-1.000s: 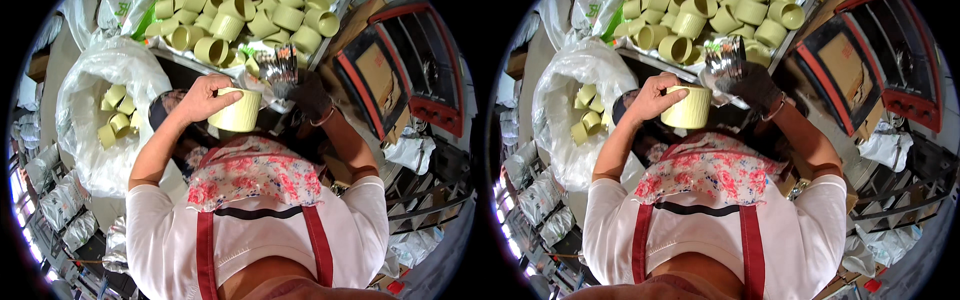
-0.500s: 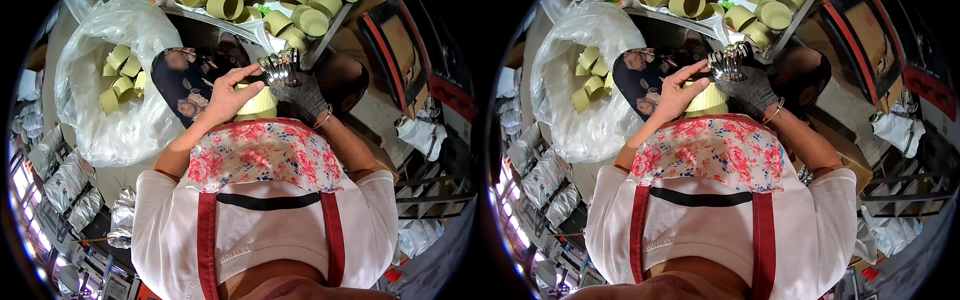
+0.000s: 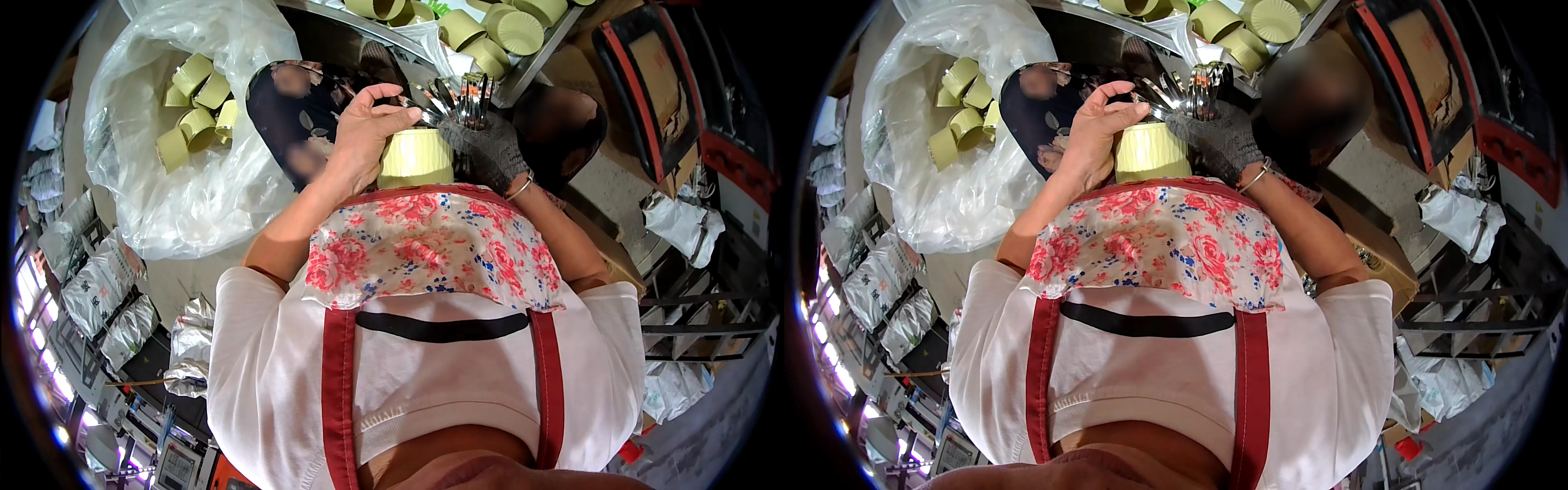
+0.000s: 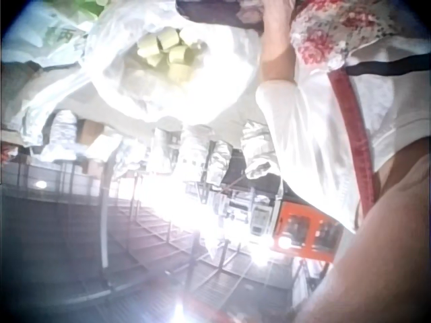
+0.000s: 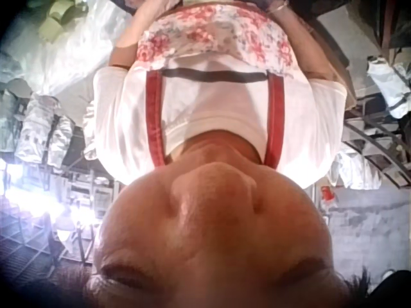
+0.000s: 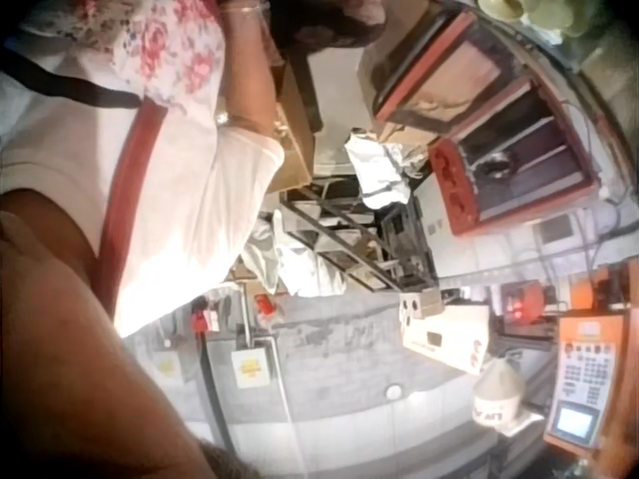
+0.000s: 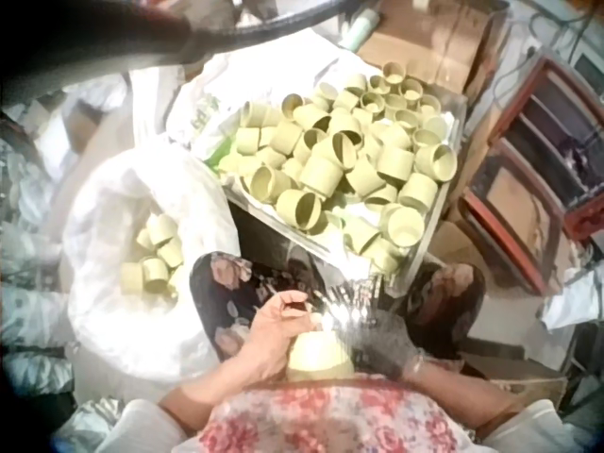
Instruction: The person sits on the floor and uses a small brush to clean the interior and exterior surfaces of light green ceramic cups. They pick up cups from a plastic bag, scrub them, and place them onto a metal tray.
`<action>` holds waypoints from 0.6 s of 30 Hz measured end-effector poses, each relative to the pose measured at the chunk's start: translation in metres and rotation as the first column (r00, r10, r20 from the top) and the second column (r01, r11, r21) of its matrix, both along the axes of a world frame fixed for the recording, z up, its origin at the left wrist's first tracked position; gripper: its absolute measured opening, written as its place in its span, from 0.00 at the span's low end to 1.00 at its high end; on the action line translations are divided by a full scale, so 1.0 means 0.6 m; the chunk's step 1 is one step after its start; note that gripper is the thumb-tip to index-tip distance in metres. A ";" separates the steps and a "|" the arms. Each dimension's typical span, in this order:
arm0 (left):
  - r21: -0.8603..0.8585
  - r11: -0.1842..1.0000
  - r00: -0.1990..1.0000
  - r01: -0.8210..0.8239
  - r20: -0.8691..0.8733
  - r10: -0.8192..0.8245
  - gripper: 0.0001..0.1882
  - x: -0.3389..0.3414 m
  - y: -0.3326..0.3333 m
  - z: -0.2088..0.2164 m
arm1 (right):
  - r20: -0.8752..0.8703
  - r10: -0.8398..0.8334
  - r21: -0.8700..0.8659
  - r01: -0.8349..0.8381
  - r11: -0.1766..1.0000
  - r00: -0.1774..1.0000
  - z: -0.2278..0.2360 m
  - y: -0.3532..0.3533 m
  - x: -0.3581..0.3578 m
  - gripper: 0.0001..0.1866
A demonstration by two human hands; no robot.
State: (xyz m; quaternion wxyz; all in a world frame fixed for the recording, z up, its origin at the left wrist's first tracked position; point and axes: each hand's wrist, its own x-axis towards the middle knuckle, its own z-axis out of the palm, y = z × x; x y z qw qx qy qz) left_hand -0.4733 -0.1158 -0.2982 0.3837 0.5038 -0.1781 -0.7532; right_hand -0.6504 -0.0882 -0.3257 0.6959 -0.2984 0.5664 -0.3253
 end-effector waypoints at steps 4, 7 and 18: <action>-0.120 0.992 0.999 0.029 0.030 -0.026 0.16 0.001 0.007 -0.014 | -0.463 0.346 -0.408 -0.543 0.735 0.816 -0.021 -0.030 -0.015 0.12; -0.116 0.993 0.999 0.025 0.030 -0.022 0.15 0.003 0.012 -0.008 | -0.845 0.285 -0.310 -0.848 0.429 0.453 0.008 -0.041 -0.014 0.11; -0.162 0.987 1.000 0.003 -0.001 -0.003 0.16 0.023 0.029 -0.017 | -0.486 0.272 -0.465 -0.509 0.724 0.831 -0.042 -0.025 -0.007 0.15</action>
